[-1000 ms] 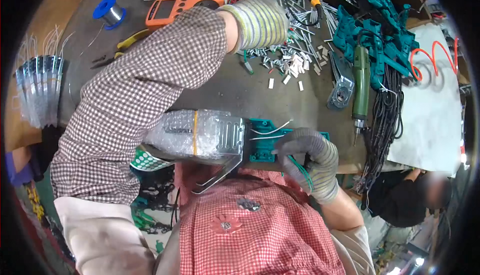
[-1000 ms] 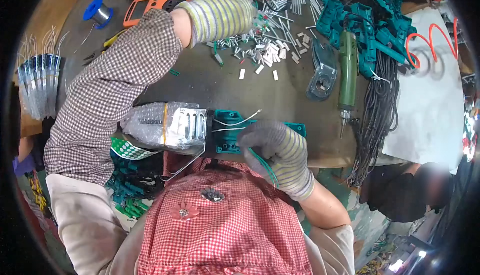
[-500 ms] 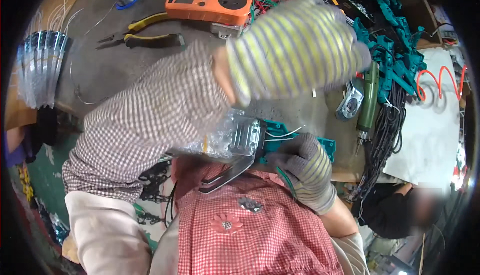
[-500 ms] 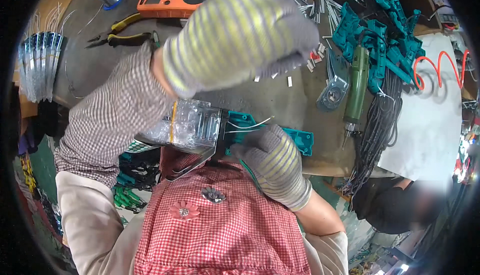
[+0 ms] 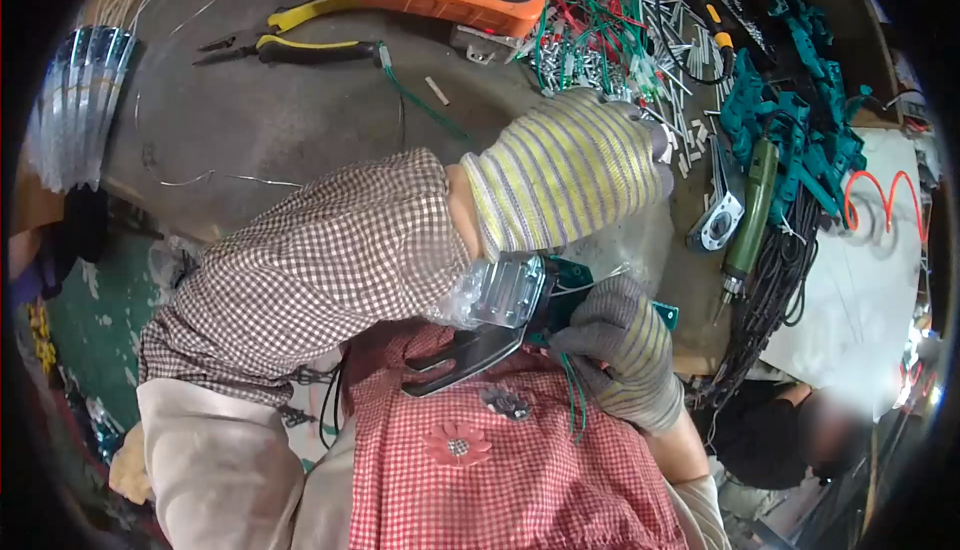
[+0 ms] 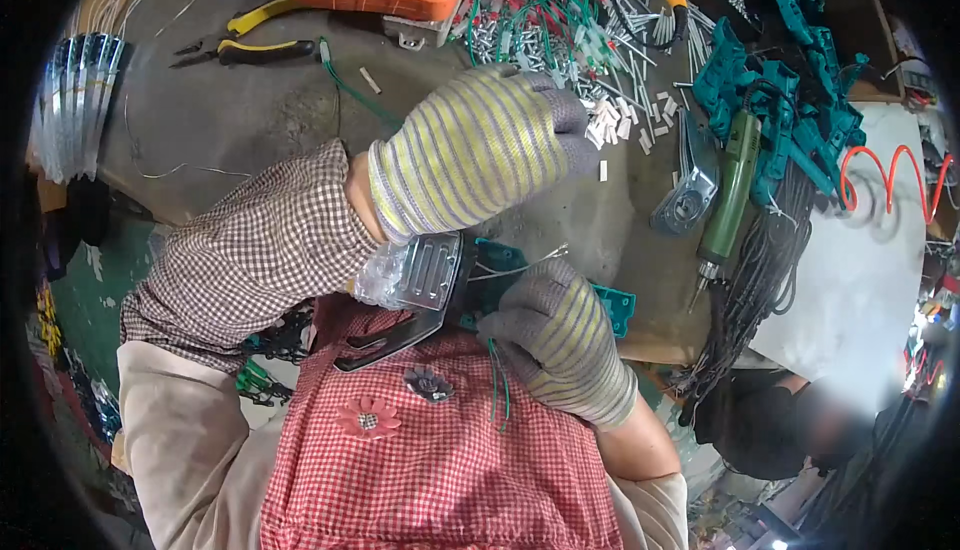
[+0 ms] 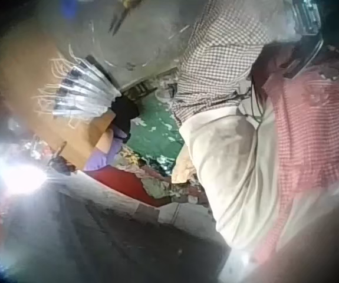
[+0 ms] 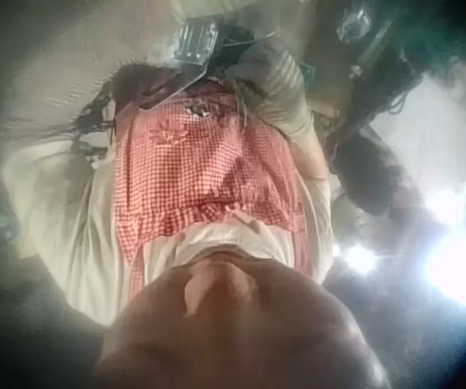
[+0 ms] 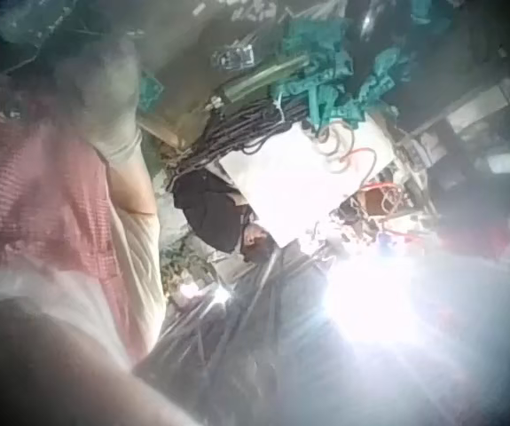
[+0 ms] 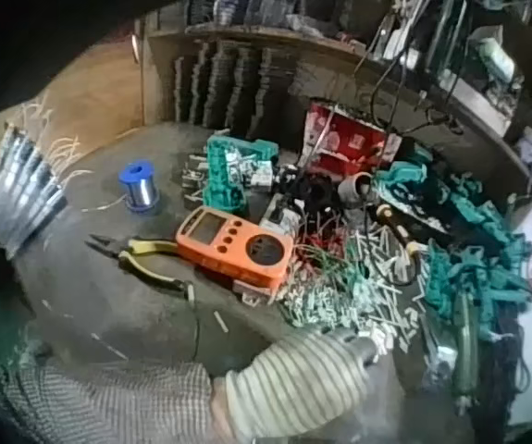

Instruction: The person assembles the internal wiring and housing components of a green plastic electronic device by soldering wires to a circuit board with a soldering iron, then securing the components within the plastic housing using a power screwdriver and pliers.

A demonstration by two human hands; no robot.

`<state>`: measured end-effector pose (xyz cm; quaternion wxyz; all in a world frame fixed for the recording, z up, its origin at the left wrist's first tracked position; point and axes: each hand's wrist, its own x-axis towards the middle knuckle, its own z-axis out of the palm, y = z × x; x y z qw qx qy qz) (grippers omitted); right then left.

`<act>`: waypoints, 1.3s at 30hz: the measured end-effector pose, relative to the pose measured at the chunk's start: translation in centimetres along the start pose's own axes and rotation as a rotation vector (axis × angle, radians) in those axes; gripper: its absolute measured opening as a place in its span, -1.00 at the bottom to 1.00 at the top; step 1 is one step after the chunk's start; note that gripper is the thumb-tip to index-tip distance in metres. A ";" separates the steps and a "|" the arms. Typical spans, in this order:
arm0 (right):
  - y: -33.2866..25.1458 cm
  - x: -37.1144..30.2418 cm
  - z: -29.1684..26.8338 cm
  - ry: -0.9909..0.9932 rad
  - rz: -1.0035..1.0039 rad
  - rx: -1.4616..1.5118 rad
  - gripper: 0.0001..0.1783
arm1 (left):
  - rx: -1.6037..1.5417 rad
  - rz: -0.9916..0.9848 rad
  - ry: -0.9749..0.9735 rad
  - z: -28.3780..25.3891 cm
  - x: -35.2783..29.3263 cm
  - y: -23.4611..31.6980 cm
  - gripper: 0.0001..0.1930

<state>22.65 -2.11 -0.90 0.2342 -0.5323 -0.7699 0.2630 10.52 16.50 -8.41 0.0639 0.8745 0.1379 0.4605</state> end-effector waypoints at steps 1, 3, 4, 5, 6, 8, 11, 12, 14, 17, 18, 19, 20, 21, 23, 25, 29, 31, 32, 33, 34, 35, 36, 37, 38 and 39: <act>0.1 -0.2 0.1 0.032 -0.006 0.016 -0.67 | 0.023 0.056 0.000 -0.1 -0.2 -0.3 -0.85; 0.6 -0.3 0.3 0.043 -0.036 0.025 -0.65 | -0.004 0.035 -0.079 -0.3 -0.5 -0.3 -0.83; 0.8 -0.2 0.4 0.057 -0.073 0.031 -0.63 | -0.026 0.018 -0.154 -0.5 -0.4 -0.3 -0.80; 1.0 -0.4 0.6 0.055 -0.073 0.033 -0.63 | -0.025 0.016 -0.155 -0.6 -0.3 -0.3 -0.80; 1.3 -0.6 0.9 0.095 -0.125 0.013 -0.63 | -0.126 -0.023 -0.190 -0.8 -0.2 -0.4 -0.76; 1.4 -0.8 1.2 0.131 -0.179 -0.001 -0.62 | -0.223 -0.068 -0.227 -0.9 -0.3 -0.5 -0.72; 1.4 -1.2 1.4 0.161 -0.136 -0.053 -0.63 | -0.011 0.043 -0.250 -0.7 -0.5 -0.3 -0.66; 1.3 -1.2 1.4 0.165 -0.079 -0.048 -0.64 | -0.015 0.040 -0.247 -0.5 -0.5 -0.4 -0.67; 0.9 -0.9 1.5 0.160 -0.042 -0.028 -0.65 | 0.007 0.018 -0.247 -1.2 -0.7 -0.3 -0.69; 0.4 -0.4 1.2 0.132 -0.011 0.012 -0.67 | 0.025 -0.005 -0.243 -1.3 -0.8 -0.3 -0.71; 0.3 -0.4 0.9 0.091 0.007 0.000 -0.69 | 0.030 -0.012 -0.241 -1.2 -0.9 -0.3 -0.72; 0.1 -0.4 0.7 0.053 0.029 -0.014 -0.71 | 0.030 -0.017 -0.238 -1.0 -0.7 -0.2 -0.72; -0.1 -0.3 0.6 0.051 0.034 -0.013 -0.71 | 0.031 -0.022 -0.236 -0.9 -0.6 -0.2 -0.73; -0.1 -0.1 0.7 0.052 0.051 -0.024 -0.74 | 0.033 -0.028 -0.234 -0.8 -0.6 -0.3 -0.74; -0.3 0.4 0.7 0.052 0.072 -0.034 -0.76 | 0.036 -0.039 -0.230 -0.9 -0.5 -0.5 -0.75; -0.5 0.9 0.9 0.063 0.112 -0.043 -0.78 | 0.049 -0.051 -0.227 -1.2 -0.5 -0.7 -0.76; -0.6 0.3 0.5 0.036 0.049 -0.052 -0.77 | 0.067 -0.053 -0.210 -1.1 0.1 -0.4 -0.78; -0.7 0.8 0.8 0.057 0.104 -0.120 -0.77 | 0.062 -0.034 -0.192 -0.7 0.4 -0.7 -0.79; -0.7 0.6 0.7 0.072 0.104 -0.126 -0.77 | 0.068 -0.022 -0.186 -0.8 0.4 -0.7 -0.79; -0.6 0.2 0.8 0.083 0.092 -0.118 -0.76 | 0.072 -0.007 -0.178 -0.9 0.6 -0.9 -0.80; -0.4 0.2 0.9 0.095 0.069 -0.109 -0.75 | 0.083 0.011 -0.173 -1.2 0.7 -0.8 -0.80; 0.3 -0.2 -0.1 0.015 0.007 -0.044 -0.71 | -0.061 -0.084 -0.168 -1.6 0.7 -0.6 -0.81; 0.3 -0.3 -1.0 0.034 -0.002 -0.053 -0.71 | -0.206 -0.179 -0.165 -2.0 0.7 -0.5 -0.83; 0.1 -0.1 -1.8 0.142 0.054 0.046 -0.70 | -0.261 -0.226 -0.168 -2.6 0.8 -0.2 -0.86; -0.1 -0.2 -2.5 0.254 0.131 0.142 -0.69 | -0.263 -0.207 -0.171 -3.6 1.6 0.7 -0.86; 0.1 0.3 -2.8 0.513 0.094 0.043 -0.71 | -0.474 -0.433 -0.299 -4.8 2.3 1.6 -0.86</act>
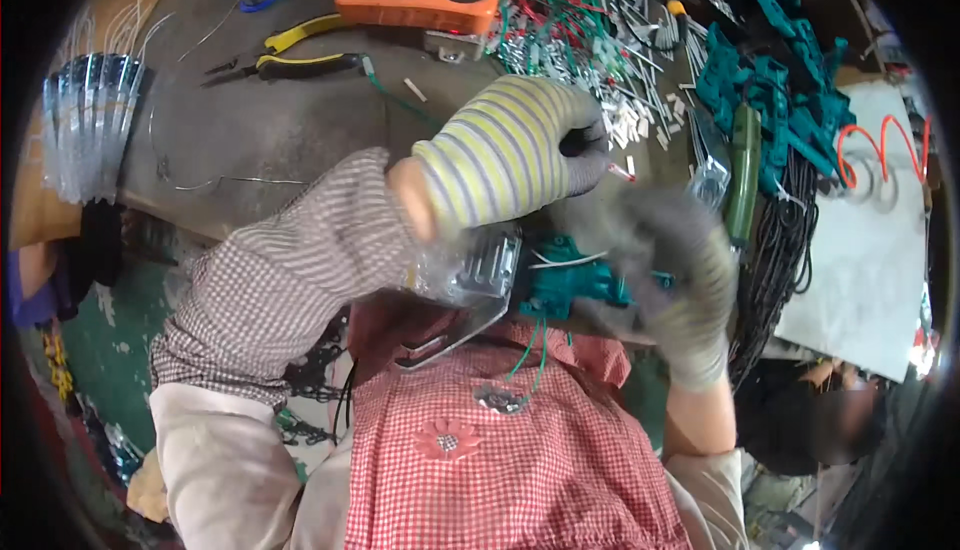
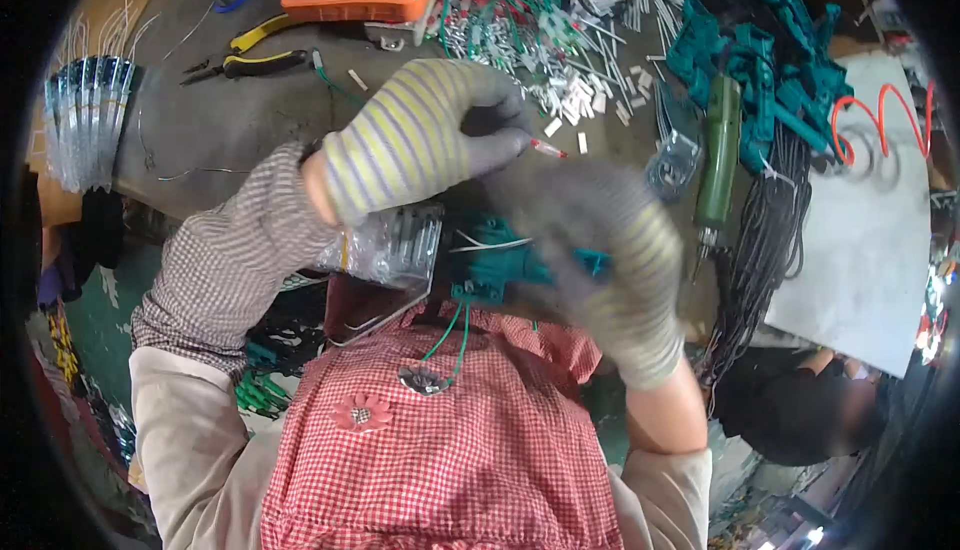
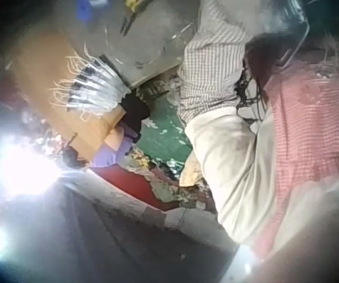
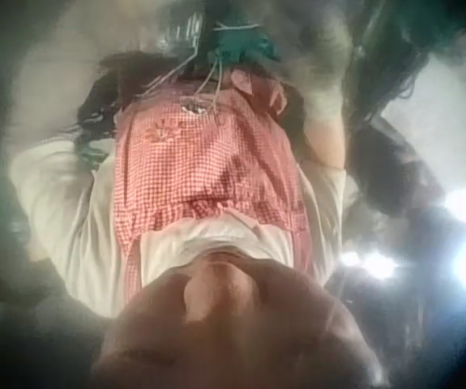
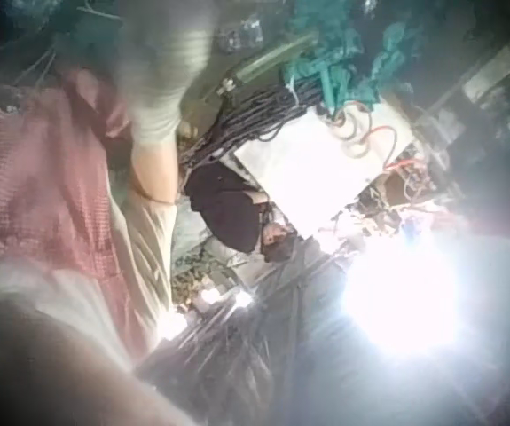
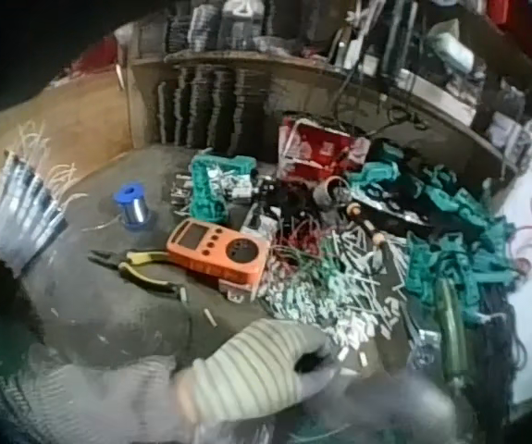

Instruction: The person assembles the internal wiring and housing components of a green plastic electronic device by soldering wires to a circuit board with a soldering iron, then securing the components within the plastic housing using a power screwdriver and pliers.

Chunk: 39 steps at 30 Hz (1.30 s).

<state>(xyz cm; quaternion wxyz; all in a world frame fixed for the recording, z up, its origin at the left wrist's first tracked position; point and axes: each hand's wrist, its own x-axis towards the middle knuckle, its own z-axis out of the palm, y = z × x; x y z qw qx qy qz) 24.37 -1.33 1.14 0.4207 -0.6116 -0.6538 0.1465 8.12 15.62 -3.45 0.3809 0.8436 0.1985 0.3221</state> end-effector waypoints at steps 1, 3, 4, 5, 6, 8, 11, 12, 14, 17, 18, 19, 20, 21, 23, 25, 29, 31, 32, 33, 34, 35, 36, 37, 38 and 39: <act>0.1 0.5 -0.3 0.013 0.006 -0.003 -0.71 | -0.219 -0.232 -0.125 -0.8 -0.6 2.0 -0.84; 1.3 1.8 -1.0 -0.036 -0.210 -0.178 -0.72 | -0.391 -0.344 -0.167 -1.5 -1.5 4.2 -0.80; 0.8 2.4 -0.7 -0.042 -0.304 -0.274 -0.72 | -0.308 -0.340 -0.170 -1.8 -1.8 4.7 -0.79; 0.9 2.3 -0.9 -0.033 -0.303 -0.275 -0.72 | -0.226 -0.338 -0.173 -2.2 -2.0 5.1 -0.79; 1.0 2.2 -1.0 -0.053 -0.345 -0.313 -0.73 | -0.336 -0.414 -0.210 -2.8 -2.1 5.6 -0.80; 0.7 2.4 -1.3 -0.085 -0.481 -0.410 -0.78 | -0.187 -0.309 -0.135 -3.6 -4.1 5.7 -0.81; -0.2 0.3 -2.7 -0.059 -0.254 -0.544 -0.81 | 0.015 -0.189 -0.100 -6.3 -6.7 6.8 -0.85; 0.9 -0.7 -3.5 -0.028 -0.269 -0.552 -0.83 | 0.017 -0.191 -0.246 -7.6 -7.5 7.3 -0.86; 1.6 -2.7 -4.0 0.013 -0.011 -0.309 -0.84 | 0.019 -0.203 -0.389 -8.8 -8.8 6.9 -0.87; 2.5 -4.8 -3.4 -0.007 0.286 0.309 -0.82 | 0.016 -0.060 -0.424 -8.2 -9.3 7.8 -0.67; 2.1 -5.4 -2.5 -0.075 0.246 0.318 -0.80 | 0.179 -0.018 -0.408 -6.8 -8.6 8.7 -0.61; 1.6 -5.5 -1.7 -0.147 0.195 0.335 -0.78 | 0.353 0.020 -0.385 -5.7 -7.8 9.8 -0.55; 0.3 -5.0 -1.6 -0.270 0.273 0.176 -0.74 | 0.383 0.045 -0.348 -4.2 -7.7 9.8 -0.53; 0.3 -5.0 -1.0 -0.277 0.271 0.175 -0.74 | 0.413 0.070 -0.311 -2.6 -7.9 9.4 -0.51; 0.5 -5.4 -0.3 -0.270 0.044 -0.077 -0.69 | 0.445 0.073 -0.273 -1.0 -8.5 9.3 -0.56; 0.4 -5.0 0.6 -0.288 0.015 -0.064 -0.71 | 0.573 0.040 -0.283 -0.4 -8.9 9.3 -0.65; 0.6 -4.9 1.0 -0.318 -0.200 -0.258 -0.79 | 0.242 -0.018 -0.269 -3.4 -8.6 8.6 -0.79; 0.5 -4.8 0.8 -0.416 -0.098 -0.234 -0.81 | 0.146 -0.017 -0.250 -4.1 -9.0 7.4 -0.82; 0.7 -4.8 0.9 -0.421 -0.098 -0.230 -0.81 | 0.019 -0.030 -0.282 -4.3 -9.3 6.8 -0.84; 1.1 -4.7 1.1 -0.389 -0.121 -0.183 -0.81 | -0.108 -0.043 -0.313 -4.4 -9.7 6.1 -0.86; 1.5 -4.7 1.3 -0.355 -0.144 -0.140 -0.82 | -0.233 -0.041 -0.299 -4.1 -10.2 5.1 -0.88; 1.6 -4.9 1.4 -0.358 -0.144 -0.140 -0.82 | -0.235 -0.043 -0.298 -3.9 -10.7 4.7 -0.88; 1.6 -5.1 1.5 -0.348 -0.066 -0.119 -0.82 | -0.308 -0.034 -0.215 -3.8 -10.9 4.5 -0.87; 1.7 -5.2 1.7 -0.338 0.011 -0.098 -0.82 | -0.380 -0.025 -0.131 -3.6 -11.3 4.2 -0.87; 1.4 -4.9 1.8 -0.340 0.011 -0.097 -0.82 | -0.347 0.042 -0.100 -3.2 -11.8 3.8 -0.86; 0.8 -4.4 1.9 -0.360 0.064 -0.069 -0.80 | -0.346 0.041 -0.097 -3.4 -11.9 3.7 -0.86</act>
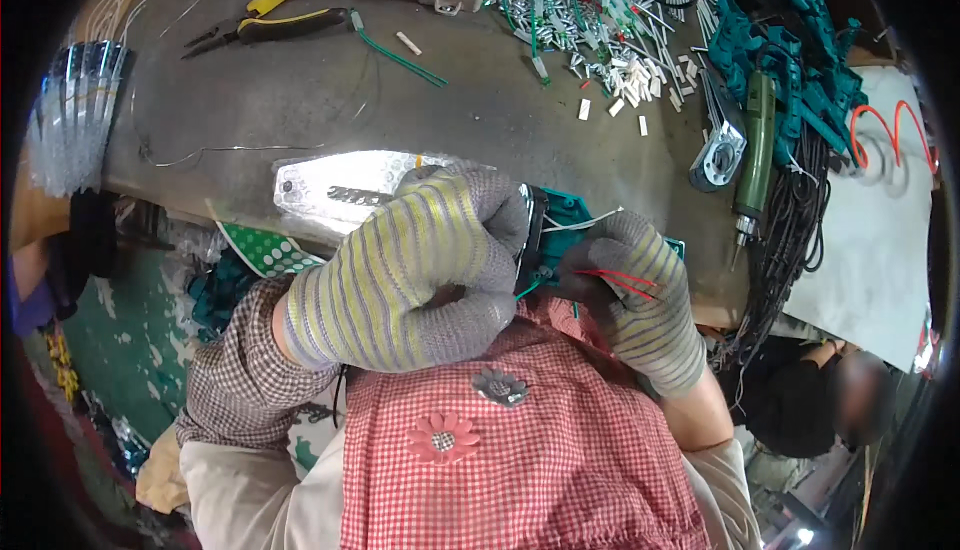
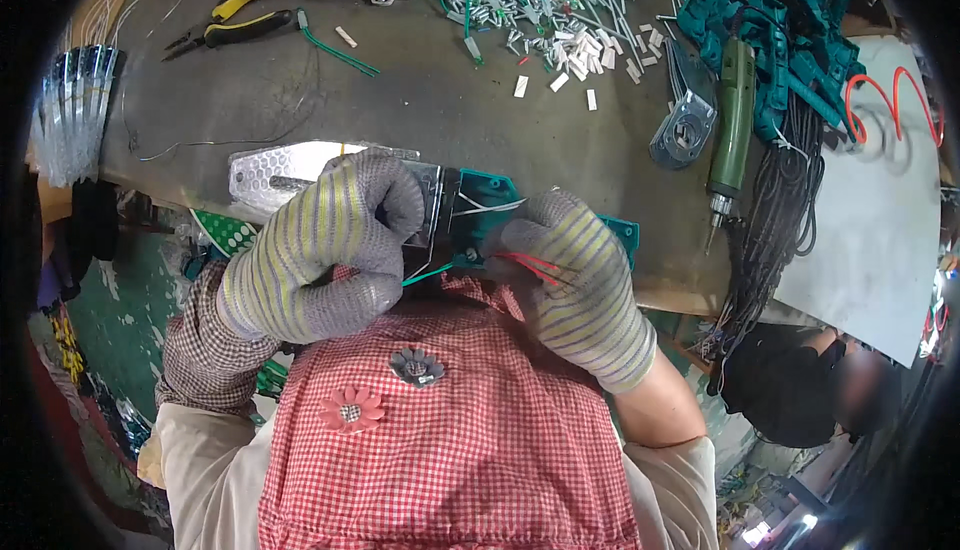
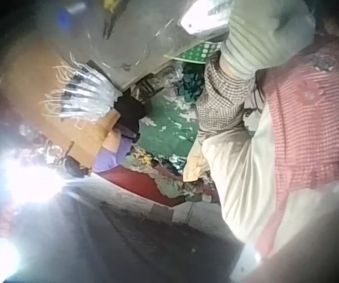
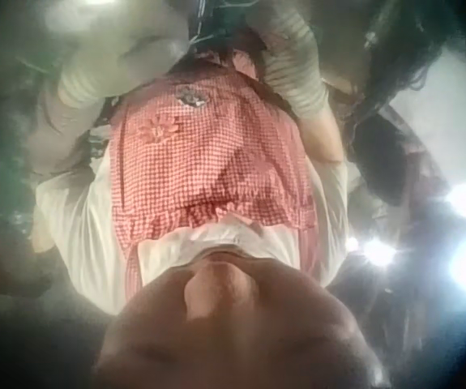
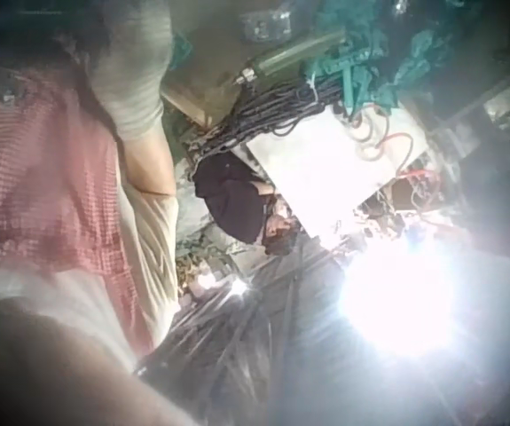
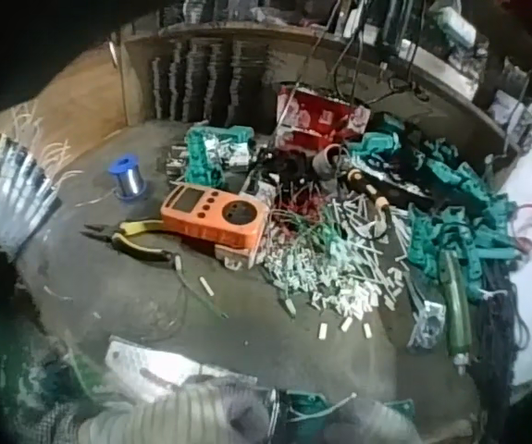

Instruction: The person assembles the internal wiring and housing components of a green plastic electronic device by soldering wires to a circuit board with a soldering iron, then securing the components within the plastic housing using a power screwdriver and pliers.

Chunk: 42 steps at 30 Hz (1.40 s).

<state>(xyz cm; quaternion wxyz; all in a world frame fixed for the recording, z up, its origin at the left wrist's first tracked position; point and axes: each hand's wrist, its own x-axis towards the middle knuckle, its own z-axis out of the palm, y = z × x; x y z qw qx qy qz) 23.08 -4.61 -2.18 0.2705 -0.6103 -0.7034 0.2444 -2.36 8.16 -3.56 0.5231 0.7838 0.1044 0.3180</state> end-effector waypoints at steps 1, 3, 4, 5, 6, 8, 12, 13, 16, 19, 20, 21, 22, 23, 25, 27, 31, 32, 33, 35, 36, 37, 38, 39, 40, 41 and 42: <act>-0.4 0.3 -0.1 -0.020 0.047 0.035 -0.79 | -0.027 -0.012 -0.065 -0.5 0.5 0.3 -0.88; -0.3 0.2 -0.1 -0.018 0.023 0.006 -0.78 | -0.050 -0.025 -0.126 -1.7 1.0 0.0 -0.87; -0.3 0.1 -0.2 -0.013 0.003 -0.022 -0.77 | -0.225 -0.030 -0.190 -2.7 0.9 -0.5 -0.86; -0.3 0.0 -0.3 -0.012 0.000 -0.023 -0.77 | -0.402 -0.033 -0.254 -3.5 0.5 -0.7 -0.83; -0.3 0.0 -0.4 -0.040 0.013 -0.050 -0.75 | -0.399 -0.031 -0.254 -3.9 -0.2 -0.8 -0.83; 0.2 -0.2 -0.8 -0.060 0.018 -0.077 -0.74 | -0.586 0.064 -0.284 -4.8 -1.3 -0.9 -0.74; 0.9 -0.6 -1.1 0.127 -0.192 -0.047 -0.32 | 0.848 -0.047 -0.133 -5.3 1.1 3.0 -0.32; 0.6 -0.3 -1.0 0.244 -0.352 -0.169 -0.13 | 0.923 -0.058 -0.197 -4.3 1.2 2.2 -0.12; -1.3 2.0 -1.0 0.122 -0.177 -0.366 0.10 | 0.935 -0.219 -0.356 -2.4 2.6 0.2 -0.20; 0.3 1.6 -1.7 -0.032 -0.127 -0.193 0.05 | 1.071 -0.151 -0.318 -0.8 2.5 3.6 -0.36; 0.2 1.3 -2.0 -0.120 -0.072 -0.154 0.04 | 1.178 -0.124 -0.274 -0.5 2.4 4.9 -0.43; 0.2 1.3 -2.3 -0.108 -0.100 -0.159 -0.01 | 1.214 -0.027 -0.233 -0.5 2.8 5.6 -0.54; 0.1 1.9 -2.8 -0.101 -0.096 -0.155 -0.01 | 1.215 -0.022 -0.241 -0.4 2.8 5.6 -0.54; -0.1 2.5 -3.3 -0.190 -0.044 -0.128 -0.06 | 1.244 -0.014 -0.239 -0.3 2.8 5.5 -0.56; -0.1 2.6 -3.3 -0.274 0.016 -0.095 -0.11 | 1.265 -0.013 -0.233 -0.1 2.8 5.3 -0.57; 0.0 2.7 -2.9 -0.201 0.005 -0.126 -0.20 | 1.265 -0.024 -0.242 -0.1 3.0 5.3 -0.56; 1.0 2.9 -2.7 -0.144 -0.077 -0.070 -0.22 | 1.258 -0.018 -0.232 -0.2 3.4 5.0 -0.51; 1.2 3.2 -2.8 -0.164 -0.077 -0.071 -0.22 | 1.250 -0.018 -0.228 -0.4 3.5 4.7 -0.49; 1.3 3.5 -2.8 -0.184 -0.077 -0.072 -0.21 | 1.246 -0.023 -0.234 -0.4 3.7 4.6 -0.49; 1.1 3.4 -2.7 -0.159 -0.072 -0.109 -0.20 | 1.229 -0.033 -0.232 -0.4 3.9 4.6 -0.47; 1.0 3.4 -2.6 -0.131 -0.075 -0.151 -0.19 | 1.223 -0.038 -0.238 -0.4 3.9 4.6 -0.47; 1.1 3.3 -2.5 -0.136 -0.072 -0.144 -0.19 | 1.239 -0.052 -0.252 -0.3 3.8 4.8 -0.47; 1.2 3.3 -2.4 -0.122 -0.068 -0.151 -0.19 | 1.257 -0.066 -0.266 -0.2 3.7 4.9 -0.47; 1.3 3.4 -2.4 -0.107 -0.064 -0.159 -0.19 | 1.268 -0.053 -0.267 -0.3 3.7 4.9 -0.45; 1.4 3.4 -2.4 -0.112 -0.061 -0.154 -0.19 | 1.263 -0.059 -0.271 -0.2 3.7 4.9 -0.45; 1.5 3.4 -2.4 -0.111 -0.058 -0.136 -0.19 | 1.268 -0.071 -0.277 -0.2 3.8 5.0 -0.45; 1.5 3.3 -2.3 -0.108 -0.057 -0.119 -0.20 | 1.274 -0.081 -0.282 -0.1 3.8 5.1 -0.45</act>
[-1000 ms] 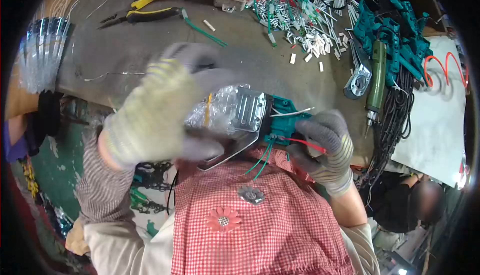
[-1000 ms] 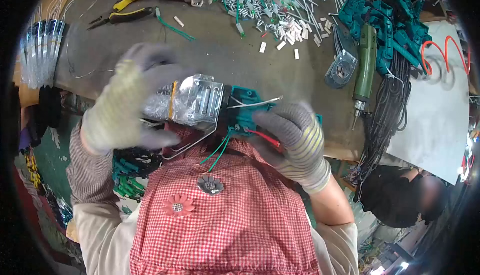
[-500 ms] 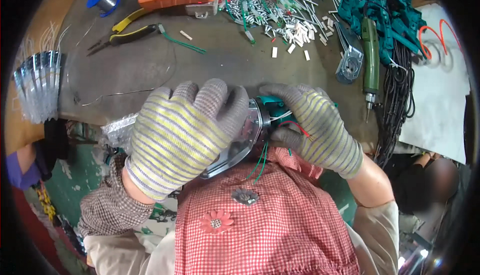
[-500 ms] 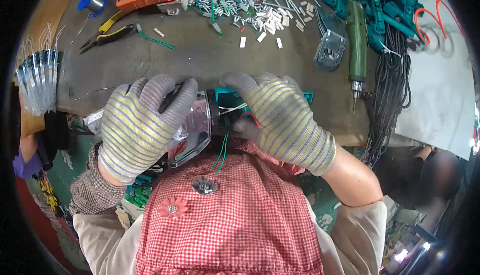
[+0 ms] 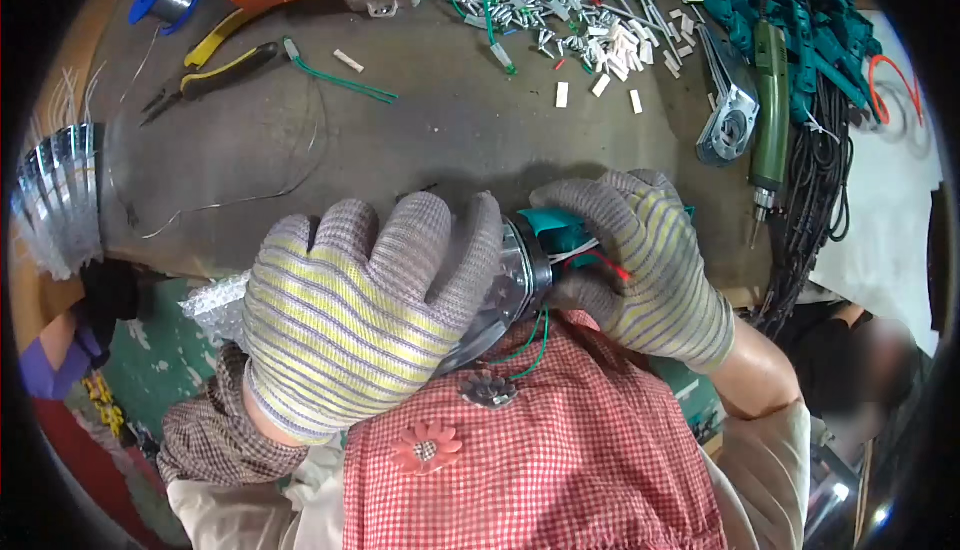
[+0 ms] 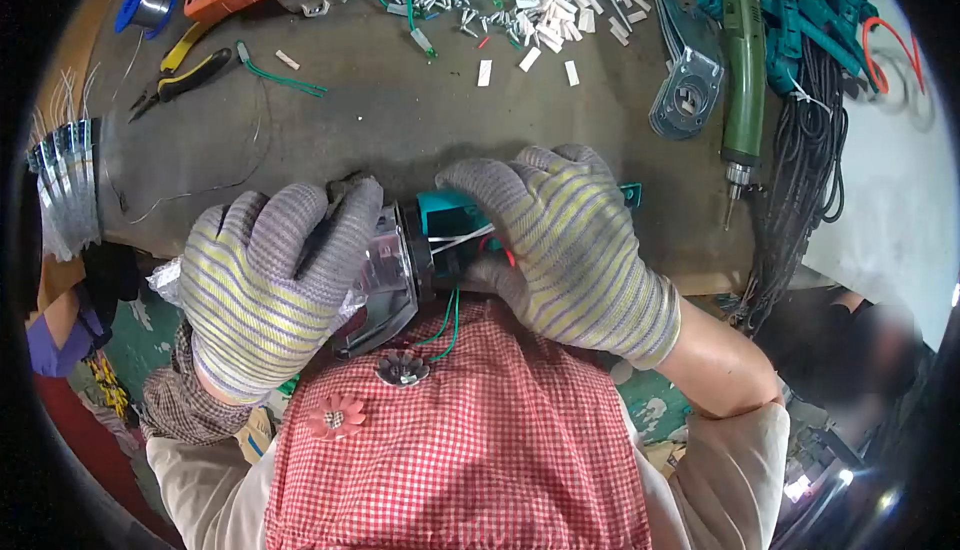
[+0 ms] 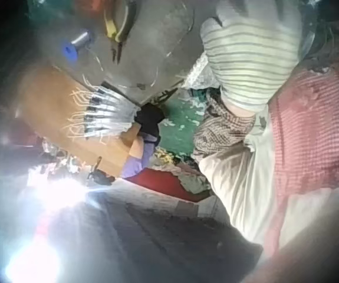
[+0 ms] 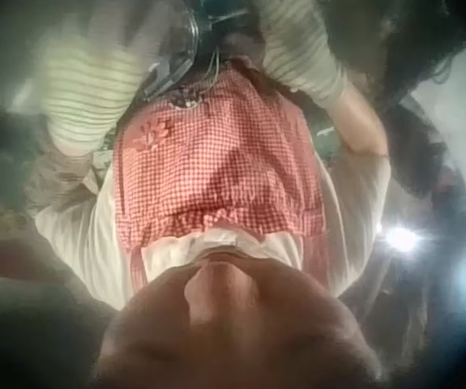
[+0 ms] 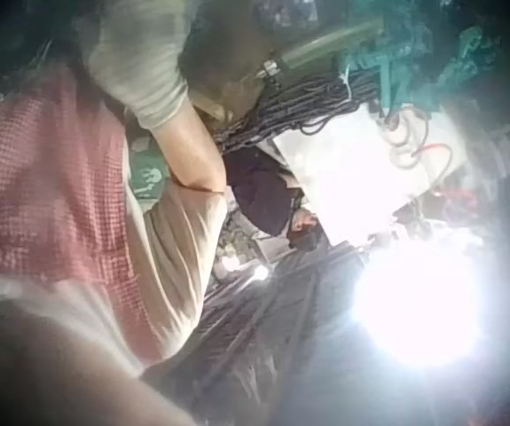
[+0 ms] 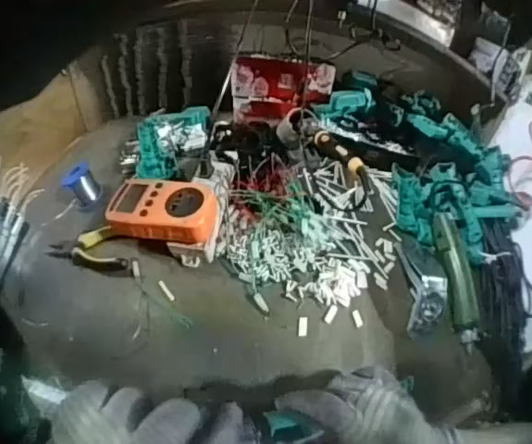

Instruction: The person assembles the internal wiring and housing components of a green plastic electronic device by soldering wires to a circuit board with a soldering iron, then securing the components within the plastic housing using a power screwdriver and pliers.

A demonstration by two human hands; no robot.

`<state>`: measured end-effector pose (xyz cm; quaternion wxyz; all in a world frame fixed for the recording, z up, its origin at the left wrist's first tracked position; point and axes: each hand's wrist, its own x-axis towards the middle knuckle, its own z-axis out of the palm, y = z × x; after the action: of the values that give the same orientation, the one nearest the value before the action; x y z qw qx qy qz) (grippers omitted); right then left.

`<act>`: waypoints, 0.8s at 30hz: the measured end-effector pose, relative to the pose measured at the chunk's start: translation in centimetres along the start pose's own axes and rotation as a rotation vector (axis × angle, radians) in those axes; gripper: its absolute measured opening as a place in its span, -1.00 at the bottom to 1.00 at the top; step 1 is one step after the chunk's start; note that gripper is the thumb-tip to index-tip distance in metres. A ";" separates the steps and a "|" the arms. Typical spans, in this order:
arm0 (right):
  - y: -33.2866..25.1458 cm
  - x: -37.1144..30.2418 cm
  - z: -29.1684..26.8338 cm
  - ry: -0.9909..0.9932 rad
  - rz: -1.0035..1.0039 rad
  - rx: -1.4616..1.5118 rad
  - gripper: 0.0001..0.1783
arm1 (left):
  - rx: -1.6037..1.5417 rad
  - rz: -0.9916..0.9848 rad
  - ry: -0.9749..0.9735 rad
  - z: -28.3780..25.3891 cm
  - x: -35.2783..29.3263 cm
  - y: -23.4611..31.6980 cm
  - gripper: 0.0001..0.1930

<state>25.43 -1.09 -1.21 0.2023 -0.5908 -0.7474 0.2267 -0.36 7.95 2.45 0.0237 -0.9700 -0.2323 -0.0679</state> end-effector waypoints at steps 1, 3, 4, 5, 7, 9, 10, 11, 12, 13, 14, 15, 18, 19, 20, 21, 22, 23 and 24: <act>-0.1 -0.1 0.0 0.001 -0.001 0.000 -0.20 | 0.001 0.000 0.000 0.0 -0.1 0.1 -0.45; -0.4 -0.2 0.1 0.004 0.022 -0.027 -0.19 | -0.004 -0.011 0.035 0.1 -0.3 0.3 -0.45; -0.3 -0.1 0.0 0.014 0.012 -0.036 -0.19 | 0.006 -0.012 0.047 0.1 -0.3 0.3 -0.45; -0.2 0.0 -0.1 0.011 -0.022 -0.028 -0.19 | 0.002 -0.013 0.057 0.2 -0.3 0.3 -0.45; -0.8 0.0 -0.2 0.015 -0.066 -0.026 -0.18 | -0.026 -0.019 0.096 0.4 -0.2 0.4 -0.46; -1.7 -0.1 -0.1 0.082 -0.066 -0.068 -0.18 | -0.002 -0.018 0.098 0.4 -0.6 0.5 -0.47; -1.8 -0.2 -0.1 0.086 -0.067 -0.072 -0.18 | 0.006 -0.014 0.092 0.3 -0.8 0.6 -0.47; -1.7 -0.3 0.0 0.074 -0.069 -0.066 -0.18 | 0.007 -0.012 0.094 0.2 -0.9 0.7 -0.47; -1.6 -0.4 0.1 0.061 -0.069 -0.059 -0.17 | 0.001 -0.009 0.098 0.1 -1.0 0.7 -0.47; -1.6 -0.4 0.0 0.063 -0.067 -0.062 -0.17 | -0.005 -0.004 0.103 0.0 -0.9 0.6 -0.47; -1.6 -0.5 0.0 0.062 -0.065 -0.067 -0.17 | -0.007 -0.001 0.104 0.1 -0.9 0.6 -0.47; -1.5 -0.5 0.0 0.060 -0.062 -0.071 -0.17 | -0.012 -0.003 0.107 0.2 -0.9 0.6 -0.47; -1.4 -0.2 -0.1 0.026 0.002 -0.028 -0.18 | -0.002 -0.010 0.088 0.4 -0.7 0.6 -0.46; -1.4 -0.2 0.0 0.018 0.004 -0.022 -0.18 | 0.021 -0.015 0.071 0.3 -0.8 0.6 -0.44; -1.3 -0.1 0.2 0.041 0.013 -0.007 -0.20 | 0.014 -0.019 0.061 0.2 -0.7 0.6 -0.44; -1.1 0.0 0.4 0.064 0.022 0.010 -0.22 | 0.009 -0.019 0.052 -0.1 -0.5 0.6 -0.43; -1.0 0.2 0.6 0.054 0.026 0.019 -0.22 | 0.004 -0.019 0.041 0.0 -0.6 0.6 -0.42; -0.9 0.3 0.7 0.080 0.016 0.018 -0.23 | 0.016 -0.025 0.042 0.2 -0.7 0.6 -0.39; -0.9 0.4 0.7 0.108 0.005 0.018 -0.24 | 0.011 -0.028 0.030 0.5 -0.8 0.6 -0.39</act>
<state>24.20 -0.92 -1.27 0.2470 -0.6020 -0.7320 0.2018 -0.72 7.12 1.86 0.0316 -0.9653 -0.2459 -0.0816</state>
